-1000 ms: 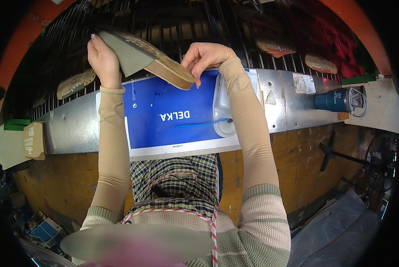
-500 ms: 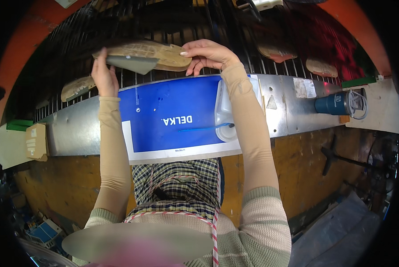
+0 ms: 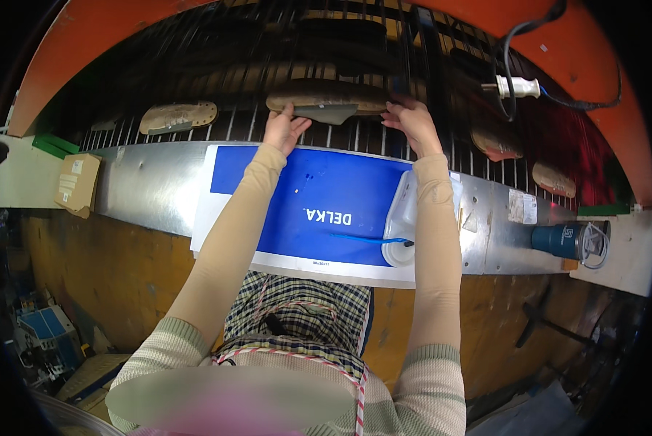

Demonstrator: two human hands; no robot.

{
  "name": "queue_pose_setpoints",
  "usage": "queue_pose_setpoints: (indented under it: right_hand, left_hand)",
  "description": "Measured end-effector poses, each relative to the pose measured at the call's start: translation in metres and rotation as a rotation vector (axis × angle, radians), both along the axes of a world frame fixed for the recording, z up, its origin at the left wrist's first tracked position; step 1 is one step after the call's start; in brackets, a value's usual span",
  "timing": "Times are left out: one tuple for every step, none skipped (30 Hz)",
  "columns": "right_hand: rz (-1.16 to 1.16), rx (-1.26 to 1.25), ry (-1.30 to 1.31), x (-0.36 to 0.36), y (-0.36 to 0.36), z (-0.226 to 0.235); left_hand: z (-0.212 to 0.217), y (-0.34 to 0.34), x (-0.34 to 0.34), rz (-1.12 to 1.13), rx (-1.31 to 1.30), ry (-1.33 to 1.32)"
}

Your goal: The person picks up a shoe sole from a rack, inspects it, and applies glue to the sole using a brush. They repeat this process with another sole, applying glue to the edges and surface.

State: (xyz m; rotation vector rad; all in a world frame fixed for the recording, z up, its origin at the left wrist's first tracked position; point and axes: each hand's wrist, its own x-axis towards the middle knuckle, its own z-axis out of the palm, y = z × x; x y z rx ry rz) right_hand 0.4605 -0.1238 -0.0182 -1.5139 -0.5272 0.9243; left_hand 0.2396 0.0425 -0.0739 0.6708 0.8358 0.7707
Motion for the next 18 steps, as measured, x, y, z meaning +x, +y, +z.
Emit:
queue_pose_setpoints:
  right_hand:
    - [0.003,-0.006,-0.012,-0.001,0.001,0.0]
    - [0.018,-0.041,-0.058,-0.001,0.001,0.0]
    - [0.048,-0.039,-0.087,-0.001,0.002,0.001]
    - [0.068,-0.06,-0.112,-0.001,0.002,0.001]
    - [0.073,-0.099,-0.14,-0.001,0.001,0.001]
    - [0.093,-0.116,-0.157,-0.001,0.001,0.002]
    - [0.112,-0.103,-0.153,-0.001,0.001,0.002]
    - [0.121,-0.108,-0.156,-0.001,0.0,0.002]
    - [0.128,-0.109,-0.166,0.0,-0.001,0.001]
    - [0.115,-0.106,-0.18,0.0,-0.001,0.0]
    - [0.1,-0.099,-0.199,-0.001,-0.001,0.0]
    - [0.103,-0.087,-0.219,-0.001,0.0,-0.001]
    - [0.083,-0.113,-0.275,-0.001,0.0,-0.002]
    - [0.081,-0.133,-0.333,-0.001,0.001,-0.002]
    - [0.065,-0.168,-0.398,-0.002,0.002,-0.003]
    - [0.08,-0.169,-0.469,-0.003,0.002,-0.004]
    - [0.075,-0.184,-0.548,-0.004,0.002,-0.004]
    - [0.058,-0.227,-0.621,-0.004,0.001,-0.005]
  left_hand:
    - [-0.001,0.002,0.002,0.021,-0.055,0.081]
    - [-0.002,0.005,0.004,0.022,-0.019,0.13]
    - [-0.002,0.007,0.005,-0.004,0.037,0.153]
    - [-0.001,0.01,0.005,-0.035,0.068,0.2]
    - [-0.001,0.012,0.004,-0.07,0.095,0.246]
    - [0.0,0.015,0.001,-0.087,0.078,0.239]
    - [0.0,0.017,-0.003,-0.041,0.082,0.258]
    - [0.0,0.018,-0.007,0.013,0.066,0.296]
    - [-0.001,0.018,-0.012,0.064,0.057,0.325]
    - [-0.002,0.018,-0.019,0.095,0.125,0.385]
    - [-0.004,0.017,-0.026,0.149,0.289,0.512]
    - [-0.005,0.014,-0.033,0.25,0.524,0.68]
    - [-0.007,0.009,-0.04,0.338,0.747,0.847]
    - [-0.009,0.005,-0.045,0.326,0.867,0.808]
    - [-0.01,-0.001,-0.049,0.295,0.951,0.781]
    - [-0.01,-0.005,-0.053,0.25,0.962,0.787]
    - [-0.011,-0.012,-0.053,0.142,1.03,0.782]
    - [-0.01,-0.014,-0.053,0.081,1.143,0.885]
